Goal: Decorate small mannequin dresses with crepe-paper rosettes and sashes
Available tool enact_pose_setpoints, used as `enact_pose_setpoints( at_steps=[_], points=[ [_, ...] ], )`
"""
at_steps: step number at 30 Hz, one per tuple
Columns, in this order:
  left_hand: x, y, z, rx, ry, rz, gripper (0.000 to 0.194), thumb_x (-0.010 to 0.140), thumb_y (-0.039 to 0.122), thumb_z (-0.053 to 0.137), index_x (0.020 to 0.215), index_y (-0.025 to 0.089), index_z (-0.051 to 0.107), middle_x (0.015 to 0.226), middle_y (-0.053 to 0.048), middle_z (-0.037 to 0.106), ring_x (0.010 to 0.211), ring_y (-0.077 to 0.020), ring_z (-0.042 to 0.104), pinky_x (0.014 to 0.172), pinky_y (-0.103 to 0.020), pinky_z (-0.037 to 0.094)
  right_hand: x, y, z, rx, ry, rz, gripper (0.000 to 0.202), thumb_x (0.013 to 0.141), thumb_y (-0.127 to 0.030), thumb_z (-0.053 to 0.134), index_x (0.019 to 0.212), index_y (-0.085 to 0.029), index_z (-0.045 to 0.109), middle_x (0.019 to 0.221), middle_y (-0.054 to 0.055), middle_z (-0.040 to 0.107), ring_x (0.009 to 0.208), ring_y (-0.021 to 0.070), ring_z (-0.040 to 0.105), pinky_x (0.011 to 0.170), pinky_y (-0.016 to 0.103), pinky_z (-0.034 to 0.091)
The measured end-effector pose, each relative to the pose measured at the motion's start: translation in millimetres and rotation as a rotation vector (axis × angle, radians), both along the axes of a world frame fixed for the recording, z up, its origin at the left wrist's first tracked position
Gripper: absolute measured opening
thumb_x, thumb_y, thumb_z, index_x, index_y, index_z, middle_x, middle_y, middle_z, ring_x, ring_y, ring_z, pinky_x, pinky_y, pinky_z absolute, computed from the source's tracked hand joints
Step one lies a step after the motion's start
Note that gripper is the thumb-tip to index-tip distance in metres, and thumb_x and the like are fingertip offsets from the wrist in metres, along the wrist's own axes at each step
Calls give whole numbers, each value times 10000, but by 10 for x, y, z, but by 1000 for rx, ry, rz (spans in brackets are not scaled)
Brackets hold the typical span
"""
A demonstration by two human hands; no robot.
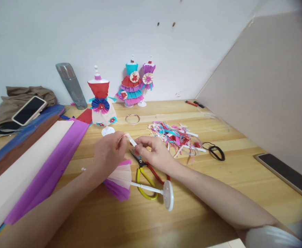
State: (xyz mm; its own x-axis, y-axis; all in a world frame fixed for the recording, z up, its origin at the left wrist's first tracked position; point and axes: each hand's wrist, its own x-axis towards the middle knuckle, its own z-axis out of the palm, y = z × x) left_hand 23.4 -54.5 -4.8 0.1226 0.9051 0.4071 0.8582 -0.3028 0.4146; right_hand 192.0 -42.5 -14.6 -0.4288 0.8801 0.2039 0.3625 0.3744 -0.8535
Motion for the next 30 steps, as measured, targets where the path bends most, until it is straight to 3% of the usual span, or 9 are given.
enact_pose_setpoints(
  at_steps=[5,11,20,22,26,30],
  points=[
    [1,45,21,-187,-317,4,309,848,325,460,655,166,642,582,0,631,516,-118,491,507,-241,320,-17,-13,-26,68,-32,-24,171,799,-167,483,685,-154,609,567,-24,543,560,112,502,568,233,360],
    [-9,89,31,-289,-488,4,356,815,395,493,589,167,646,538,0,610,502,-121,479,501,-247,333,-26,-36,-86,125,2,-36,259,845,-195,467,964,-143,691,633,-12,603,587,123,533,598,244,399],
    [-39,118,70,-467,-796,-34,257,717,373,567,584,164,634,575,-30,643,609,-162,585,632,-274,453,-37,15,-238,223,79,-90,314,839,-184,505,1138,-142,591,628,-22,602,542,118,524,555,244,419],
    [-42,126,70,-489,-818,-22,263,712,387,574,591,162,638,582,-33,648,617,-166,592,642,-279,458,-39,24,-258,227,108,-97,278,846,-191,517,1117,-149,564,613,-34,587,527,112,514,543,238,414],
    [-58,144,59,-477,-778,-13,283,715,404,579,592,160,651,588,-35,657,629,-168,601,679,-289,461,-37,21,-263,289,98,-107,67,872,-215,516,885,-183,574,621,-30,562,549,106,501,542,228,399],
    [-73,146,61,-456,-737,-29,307,736,398,570,553,163,646,595,-34,658,644,-160,598,689,-280,447,-33,8,-253,305,79,-94,101,893,-221,499,835,-184,572,651,-20,560,561,106,496,535,227,386]
  ],
)
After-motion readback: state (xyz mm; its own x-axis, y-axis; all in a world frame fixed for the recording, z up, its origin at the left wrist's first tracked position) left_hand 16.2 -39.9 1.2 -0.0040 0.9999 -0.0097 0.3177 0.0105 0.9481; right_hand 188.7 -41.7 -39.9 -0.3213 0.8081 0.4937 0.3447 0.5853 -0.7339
